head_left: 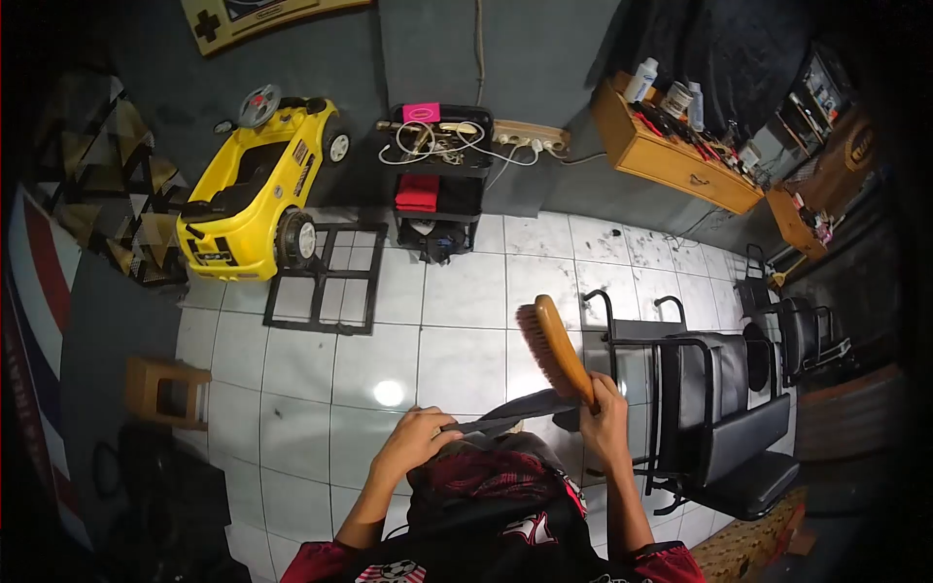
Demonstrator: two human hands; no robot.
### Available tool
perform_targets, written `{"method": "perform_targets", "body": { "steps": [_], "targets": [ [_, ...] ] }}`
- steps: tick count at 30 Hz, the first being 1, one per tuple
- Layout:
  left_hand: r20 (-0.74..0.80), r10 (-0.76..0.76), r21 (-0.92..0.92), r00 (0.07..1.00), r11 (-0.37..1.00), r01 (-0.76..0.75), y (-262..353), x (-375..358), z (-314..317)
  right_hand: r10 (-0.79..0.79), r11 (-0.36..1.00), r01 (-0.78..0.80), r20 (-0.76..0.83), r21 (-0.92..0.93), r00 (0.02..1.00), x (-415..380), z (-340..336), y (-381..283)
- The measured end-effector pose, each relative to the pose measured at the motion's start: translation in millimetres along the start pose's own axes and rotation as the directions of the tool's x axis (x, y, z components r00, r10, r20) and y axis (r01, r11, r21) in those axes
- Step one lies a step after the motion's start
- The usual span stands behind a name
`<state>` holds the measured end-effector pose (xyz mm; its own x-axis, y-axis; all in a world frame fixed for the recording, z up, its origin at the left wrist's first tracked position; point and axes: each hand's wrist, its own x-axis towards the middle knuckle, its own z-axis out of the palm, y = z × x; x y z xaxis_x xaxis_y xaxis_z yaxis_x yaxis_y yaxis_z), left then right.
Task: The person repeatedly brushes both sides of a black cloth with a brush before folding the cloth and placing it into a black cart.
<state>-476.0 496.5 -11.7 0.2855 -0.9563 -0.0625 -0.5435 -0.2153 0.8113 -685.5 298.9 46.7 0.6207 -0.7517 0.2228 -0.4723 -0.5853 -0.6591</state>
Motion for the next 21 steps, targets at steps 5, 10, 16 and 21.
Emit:
{"method": "perform_targets", "body": {
  "steps": [5,10,16,21],
  "targets": [
    [-0.14,0.159,0.047,0.977,0.987,-0.154,-20.2,28.8,23.7,0.275,0.936,-0.241,0.105,-0.258,0.956,-14.2,27.1,49.0],
    [-0.326,-0.013,-0.222,0.945,0.973,-0.063,51.0,81.8,-36.9,-0.022,0.999,0.03,-0.316,0.023,0.949,40.4,-15.2,10.3],
    [-0.439,-0.016,-0.55,0.898,0.795,-0.255,81.2,69.6,-30.4,-0.089,0.952,0.234,-0.558,0.195,0.825,27.4,-22.5,-15.7],
    [-0.128,-0.109,-0.045,0.986,0.994,0.104,-35.5,27.1,54.5,0.223,0.954,-0.164,0.225,-0.252,0.949,-65.0,53.8,86.6]
  ]
}}
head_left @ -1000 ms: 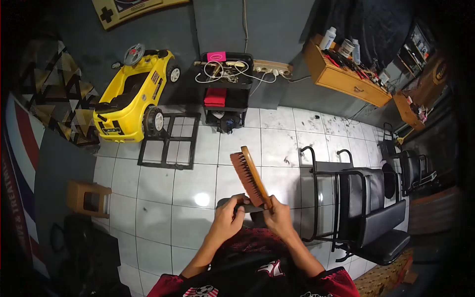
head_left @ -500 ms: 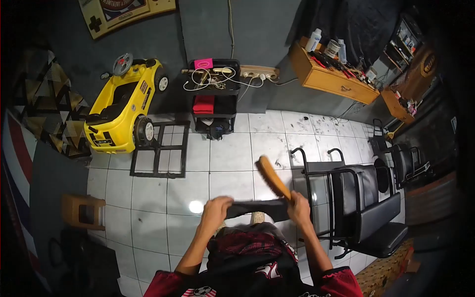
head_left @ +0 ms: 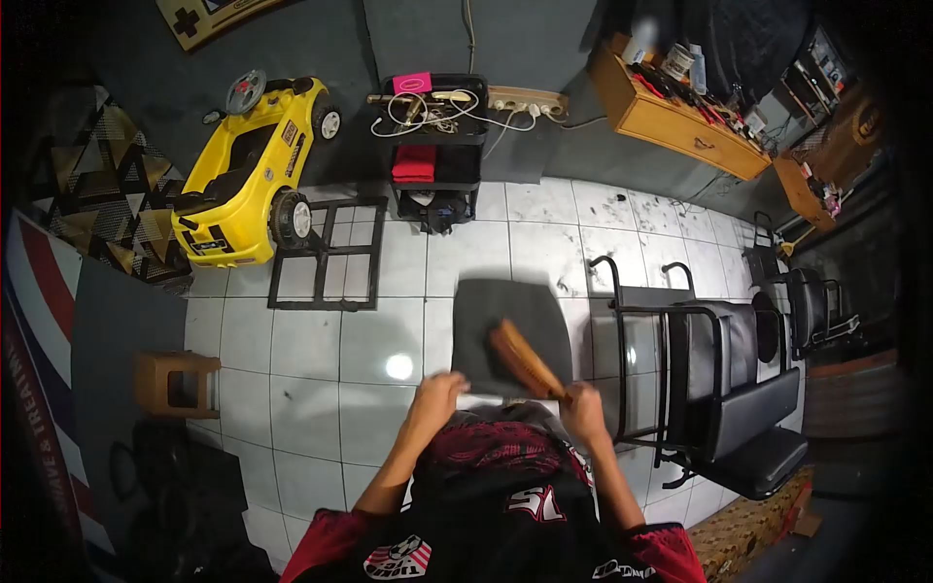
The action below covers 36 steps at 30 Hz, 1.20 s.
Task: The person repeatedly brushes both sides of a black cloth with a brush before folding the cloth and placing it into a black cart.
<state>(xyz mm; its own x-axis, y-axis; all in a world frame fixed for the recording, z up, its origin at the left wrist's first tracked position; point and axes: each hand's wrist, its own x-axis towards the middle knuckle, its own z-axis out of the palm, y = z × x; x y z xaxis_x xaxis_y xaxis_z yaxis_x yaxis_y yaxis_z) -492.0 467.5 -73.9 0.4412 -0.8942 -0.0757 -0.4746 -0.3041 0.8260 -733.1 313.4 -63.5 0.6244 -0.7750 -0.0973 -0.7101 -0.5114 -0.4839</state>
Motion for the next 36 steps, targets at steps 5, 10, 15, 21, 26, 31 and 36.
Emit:
{"method": "perform_targets", "body": {
  "steps": [5,10,15,21,26,31,36],
  "targets": [
    [0.005,-0.262,-0.171,0.965,0.951,0.259,11.6,-31.2,-3.1,-0.037,0.988,0.047,-0.067,0.146,0.997,-11.8,10.2,3.3],
    [-0.345,-0.007,-0.245,0.938,0.966,-0.083,82.2,12.8,-48.4,-0.037,0.932,0.214,-0.512,0.291,0.858,30.8,-61.0,-50.1],
    [-0.55,0.377,0.078,0.746,0.912,-0.403,131.5,14.2,-66.0,-0.201,0.844,0.498,-0.742,0.201,0.64,24.0,-99.4,-67.7],
    [0.462,-0.054,0.083,0.885,0.996,0.017,22.3,-6.7,-19.7,-0.079,0.987,0.061,0.122,0.148,0.989,-1.1,-27.0,-7.9],
    [0.115,-0.083,-0.14,0.99,0.985,0.099,36.2,-11.1,-36.2,0.076,0.954,-0.069,-0.013,0.291,0.997,10.7,-28.4,-27.0],
    [-0.349,0.318,0.008,0.881,0.942,-0.337,112.1,6.4,-70.4,0.064,0.735,0.307,-0.513,0.605,0.856,20.6,-84.0,-79.6],
    [-0.555,0.44,0.14,0.706,0.886,-0.443,135.3,-21.1,-56.2,-0.209,0.837,0.503,-0.725,0.215,0.657,-4.7,-105.1,-82.0]
  ]
}}
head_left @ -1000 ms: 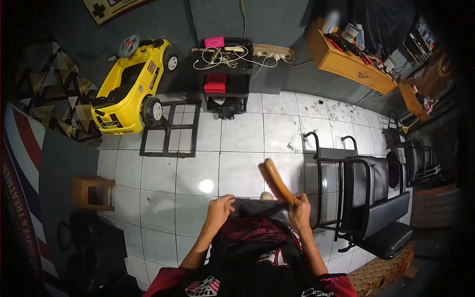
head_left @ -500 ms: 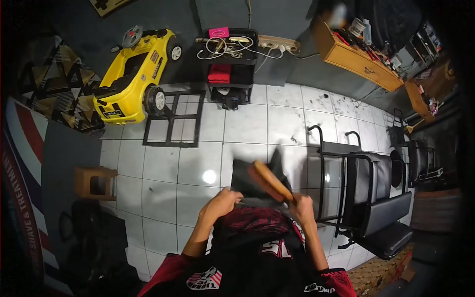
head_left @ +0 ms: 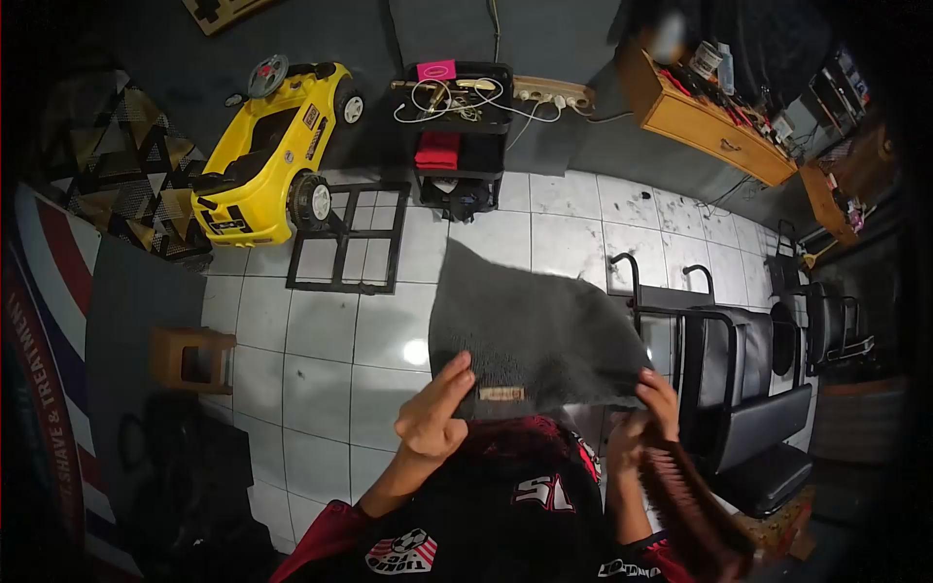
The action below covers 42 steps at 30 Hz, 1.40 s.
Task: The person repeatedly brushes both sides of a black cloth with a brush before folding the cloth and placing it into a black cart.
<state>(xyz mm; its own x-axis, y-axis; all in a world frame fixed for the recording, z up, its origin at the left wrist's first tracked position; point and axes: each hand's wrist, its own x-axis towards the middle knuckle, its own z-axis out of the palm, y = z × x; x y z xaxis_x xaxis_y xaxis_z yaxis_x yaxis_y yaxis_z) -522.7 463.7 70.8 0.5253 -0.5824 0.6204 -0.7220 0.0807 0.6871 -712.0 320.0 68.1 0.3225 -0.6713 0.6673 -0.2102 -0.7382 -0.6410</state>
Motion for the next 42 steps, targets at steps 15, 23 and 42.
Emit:
{"method": "perform_targets", "body": {
  "steps": [15,23,42],
  "targets": [
    [0.172,-0.25,-0.065,0.953,0.962,0.265,-32.7,6.3,18.9,0.582,0.779,-0.615,0.227,0.122,0.781,-11.5,15.0,34.8],
    [-0.034,0.037,0.021,0.999,0.999,-0.036,-8.9,2.5,14.6,0.097,0.989,-0.102,0.056,0.104,0.994,-1.5,11.1,11.1],
    [0.835,-0.163,-0.077,0.526,0.911,0.404,-33.6,-18.0,68.8,0.508,0.785,-0.62,0.582,-0.009,0.635,0.2,18.9,42.8]
  ]
}}
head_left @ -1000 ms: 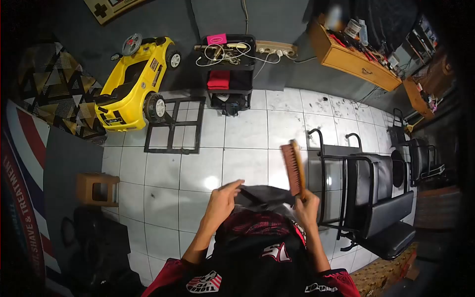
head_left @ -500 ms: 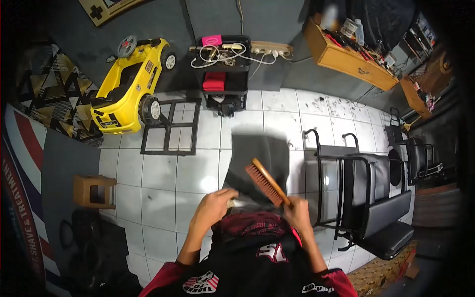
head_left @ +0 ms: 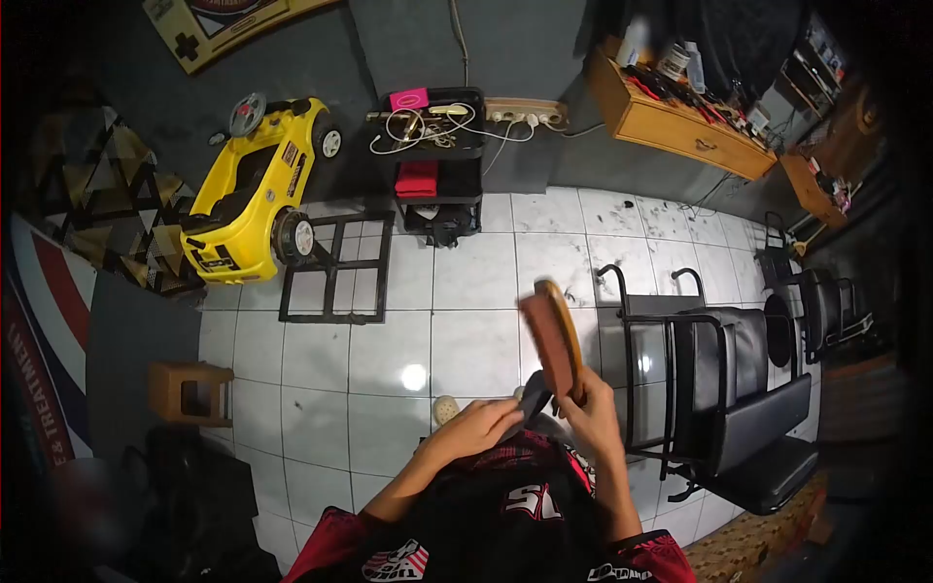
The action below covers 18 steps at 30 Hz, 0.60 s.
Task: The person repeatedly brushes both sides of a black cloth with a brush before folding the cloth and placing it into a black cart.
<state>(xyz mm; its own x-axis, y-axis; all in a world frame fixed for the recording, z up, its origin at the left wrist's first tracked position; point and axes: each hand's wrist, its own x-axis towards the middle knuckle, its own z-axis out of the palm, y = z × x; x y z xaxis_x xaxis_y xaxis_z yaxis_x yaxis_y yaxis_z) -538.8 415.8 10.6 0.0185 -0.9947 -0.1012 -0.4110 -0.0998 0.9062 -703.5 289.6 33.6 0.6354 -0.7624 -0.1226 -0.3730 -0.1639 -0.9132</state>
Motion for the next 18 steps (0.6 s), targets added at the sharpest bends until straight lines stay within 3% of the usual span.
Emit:
{"method": "perform_targets", "body": {
  "steps": [1,2,3,5,7,10,13,15,17,18],
  "targets": [
    [0.009,-0.001,0.009,1.0,1.0,0.0,2.3,6.1,0.0,-0.024,0.999,0.024,-0.017,0.04,1.0,5.3,-2.2,-8.6],
    [-0.146,-0.104,-0.103,0.984,0.991,0.09,4.5,10.1,2.2,-0.024,0.993,0.028,-0.039,0.119,0.999,4.8,-4.4,-22.5],
    [-0.28,-0.224,-0.227,0.934,0.96,0.162,6.3,12.4,4.6,-0.118,0.983,0.133,-0.12,0.124,0.986,5.8,-0.8,-17.6],
    [-0.369,-0.27,-0.395,0.889,0.912,0.113,-10.4,20.6,12.8,0.046,0.949,-0.023,-0.068,0.314,0.997,1.3,-5.1,-23.0],
    [-0.284,-0.388,-0.723,0.877,0.688,0.07,-4.5,27.5,8.4,0.092,0.935,-0.064,-0.066,0.348,0.994,-2.9,-4.4,-23.9],
    [-0.357,-0.461,-0.779,0.812,0.626,0.013,-0.7,30.7,8.2,0.17,0.979,-0.155,-0.107,0.133,0.98,-8.3,5.5,7.5],
    [-0.418,-0.512,-0.808,0.751,0.586,-0.051,2.9,32.5,4.3,0.22,0.955,-0.208,-0.033,0.209,0.975,-20.6,8.0,30.2],
    [-0.4,-0.65,-0.901,0.645,0.407,-0.149,11.7,37.6,5.1,0.238,0.93,-0.234,0.019,0.283,0.971,-26.2,7.7,36.7],
    [-0.409,-0.654,-0.902,0.636,0.398,-0.171,0.6,35.5,7.7,-0.049,0.893,0.081,-0.083,0.443,0.995,-28.7,8.7,28.4],
    [-0.375,-0.619,-0.912,0.69,0.38,-0.155,8.8,34.8,5.7,-0.148,0.875,0.164,-0.073,0.456,0.986,-26.7,3.7,19.9]
  ]
}}
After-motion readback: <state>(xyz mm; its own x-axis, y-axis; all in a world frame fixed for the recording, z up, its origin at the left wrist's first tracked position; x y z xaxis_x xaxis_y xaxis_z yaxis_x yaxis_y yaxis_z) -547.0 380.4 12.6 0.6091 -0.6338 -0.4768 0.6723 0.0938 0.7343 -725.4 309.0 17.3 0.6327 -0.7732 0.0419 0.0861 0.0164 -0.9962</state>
